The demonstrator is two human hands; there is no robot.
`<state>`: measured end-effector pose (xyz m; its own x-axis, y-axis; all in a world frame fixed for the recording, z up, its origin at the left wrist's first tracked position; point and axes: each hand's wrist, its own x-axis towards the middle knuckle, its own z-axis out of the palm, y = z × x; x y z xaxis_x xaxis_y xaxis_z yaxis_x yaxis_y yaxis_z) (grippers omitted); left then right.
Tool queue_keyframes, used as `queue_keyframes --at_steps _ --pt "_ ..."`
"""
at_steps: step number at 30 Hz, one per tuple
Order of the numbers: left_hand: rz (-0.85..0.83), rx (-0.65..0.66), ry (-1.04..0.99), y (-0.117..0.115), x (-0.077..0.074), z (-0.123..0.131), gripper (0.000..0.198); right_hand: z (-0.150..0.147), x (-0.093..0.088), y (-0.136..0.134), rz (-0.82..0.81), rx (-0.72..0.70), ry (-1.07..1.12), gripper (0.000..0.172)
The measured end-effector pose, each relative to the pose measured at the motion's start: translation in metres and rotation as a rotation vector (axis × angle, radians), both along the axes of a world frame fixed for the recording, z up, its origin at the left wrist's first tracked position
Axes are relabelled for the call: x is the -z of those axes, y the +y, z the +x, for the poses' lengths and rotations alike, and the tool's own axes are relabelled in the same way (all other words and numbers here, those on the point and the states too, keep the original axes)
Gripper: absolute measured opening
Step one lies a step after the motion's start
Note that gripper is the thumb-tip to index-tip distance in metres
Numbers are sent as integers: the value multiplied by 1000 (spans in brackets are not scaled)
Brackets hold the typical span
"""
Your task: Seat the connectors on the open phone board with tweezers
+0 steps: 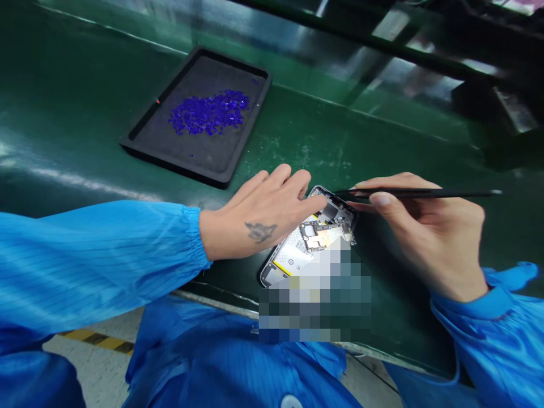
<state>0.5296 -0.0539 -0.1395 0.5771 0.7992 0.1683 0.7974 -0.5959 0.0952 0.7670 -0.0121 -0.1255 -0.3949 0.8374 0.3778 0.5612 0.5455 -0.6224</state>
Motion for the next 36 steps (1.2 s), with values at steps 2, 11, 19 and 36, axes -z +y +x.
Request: queue_keyframes --at_steps 2,11,19,36 --pt "-2 2 3 0 0 0 18 0 0 0 29 -26 -27 11" --pt "15 4 9 0 1 1 19 0 -2 -1 91 -96 -94 12" --pt "-19 38 4 1 -2 -2 25 1 -3 4 -33 25 95 10" --pt "-37 23 84 12 -4 8 34 2 0 1 -72 -58 25 13"
